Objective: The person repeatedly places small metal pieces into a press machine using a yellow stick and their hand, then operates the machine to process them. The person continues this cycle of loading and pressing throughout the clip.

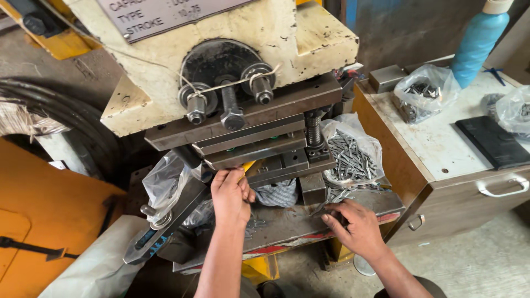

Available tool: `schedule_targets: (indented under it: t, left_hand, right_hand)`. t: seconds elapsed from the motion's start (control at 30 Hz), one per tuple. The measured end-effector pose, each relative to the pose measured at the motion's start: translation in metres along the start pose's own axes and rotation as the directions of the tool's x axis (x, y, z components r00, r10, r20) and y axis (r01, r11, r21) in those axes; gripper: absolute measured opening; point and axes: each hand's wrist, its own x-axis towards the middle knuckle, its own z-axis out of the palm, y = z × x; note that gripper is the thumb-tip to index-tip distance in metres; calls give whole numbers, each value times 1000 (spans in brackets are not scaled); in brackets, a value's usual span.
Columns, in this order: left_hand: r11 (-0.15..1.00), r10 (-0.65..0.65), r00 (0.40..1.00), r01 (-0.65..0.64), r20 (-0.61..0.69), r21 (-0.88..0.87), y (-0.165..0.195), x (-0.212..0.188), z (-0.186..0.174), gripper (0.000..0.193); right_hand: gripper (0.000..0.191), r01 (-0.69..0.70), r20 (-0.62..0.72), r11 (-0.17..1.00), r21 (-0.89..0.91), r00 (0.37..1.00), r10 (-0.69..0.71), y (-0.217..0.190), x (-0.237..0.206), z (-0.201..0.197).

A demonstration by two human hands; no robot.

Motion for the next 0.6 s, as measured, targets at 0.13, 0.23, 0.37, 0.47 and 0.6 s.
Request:
schedule_targets:
  t: [0.13,0.23,0.37,0.47,0.6]
  left_hand:
    - [999,38,999,-37,32,-20,-2,-8,9,3]
    - [999,26,999,-28,34,39,-7,-19,14,5]
    - [997,33,996,-38,81,71,-20,-55,-18,5]
    - [994,106,991,-109,85,28,-31,-85,-81,6]
    - [955,290,957,-291,-34,-53,-46,-91,-168,8]
  right_hand:
    - [25,-8,7,1000,-2,1000,8,-1,0,2]
    - [22,-40,14,999,-15,999,40,0,0,4]
    - [22,-38,1,999,-13,999,38,-3,-2,4]
    - [22,-24,-42,1000,-5,999,24,-15,2,2]
    - [35,302,-67,943,-139,947,-313,-49,30,2]
